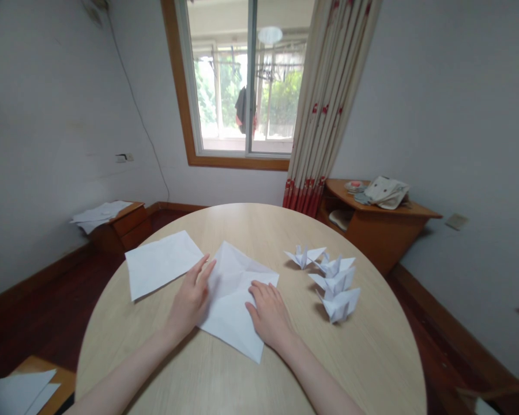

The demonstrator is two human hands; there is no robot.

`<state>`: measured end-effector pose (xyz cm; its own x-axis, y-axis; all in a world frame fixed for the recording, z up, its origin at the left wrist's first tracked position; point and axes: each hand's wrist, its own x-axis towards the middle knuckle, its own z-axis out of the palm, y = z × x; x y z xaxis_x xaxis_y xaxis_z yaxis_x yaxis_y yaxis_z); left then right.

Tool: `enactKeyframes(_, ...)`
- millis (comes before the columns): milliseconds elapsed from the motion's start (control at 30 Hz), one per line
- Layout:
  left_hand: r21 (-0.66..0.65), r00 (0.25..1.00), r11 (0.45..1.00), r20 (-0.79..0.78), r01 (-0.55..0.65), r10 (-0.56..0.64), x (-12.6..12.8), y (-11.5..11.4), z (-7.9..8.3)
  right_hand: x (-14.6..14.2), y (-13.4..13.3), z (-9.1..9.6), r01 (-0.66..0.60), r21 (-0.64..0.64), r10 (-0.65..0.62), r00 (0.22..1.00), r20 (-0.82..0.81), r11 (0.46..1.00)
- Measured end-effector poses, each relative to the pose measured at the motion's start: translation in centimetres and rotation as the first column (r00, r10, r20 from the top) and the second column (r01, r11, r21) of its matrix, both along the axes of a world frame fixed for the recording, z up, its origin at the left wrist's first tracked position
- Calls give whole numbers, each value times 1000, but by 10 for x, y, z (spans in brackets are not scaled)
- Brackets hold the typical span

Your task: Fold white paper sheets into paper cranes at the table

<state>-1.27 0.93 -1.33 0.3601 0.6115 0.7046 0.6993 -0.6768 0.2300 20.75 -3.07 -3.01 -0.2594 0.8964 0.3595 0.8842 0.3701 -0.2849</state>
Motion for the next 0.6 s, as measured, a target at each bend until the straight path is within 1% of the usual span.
enactKeyframes(167,21,990,1000,-139,-2,5,-2,6,-8,2,0,2,8,-66,-4,998,64,998)
enactKeyframes(300,-27,978,999,-206,31,-36,-3,11,-17,5,2,-1,-16,-100,27,995,101,995)
enactKeyframes(433,-146,960,984,-243,102,-135,-6,15,-25,11,8,-6,-76,-106,84,993,80,992)
enactKeyframes(533,-278,935,943,-249,182,-254,-7,17,-31,13,12,-9,-96,-114,103,993,57,989)
enactKeyframes(600,-363,917,908,-250,209,-311,-7,17,-33,13,13,-10,-94,-123,101,994,49,988)
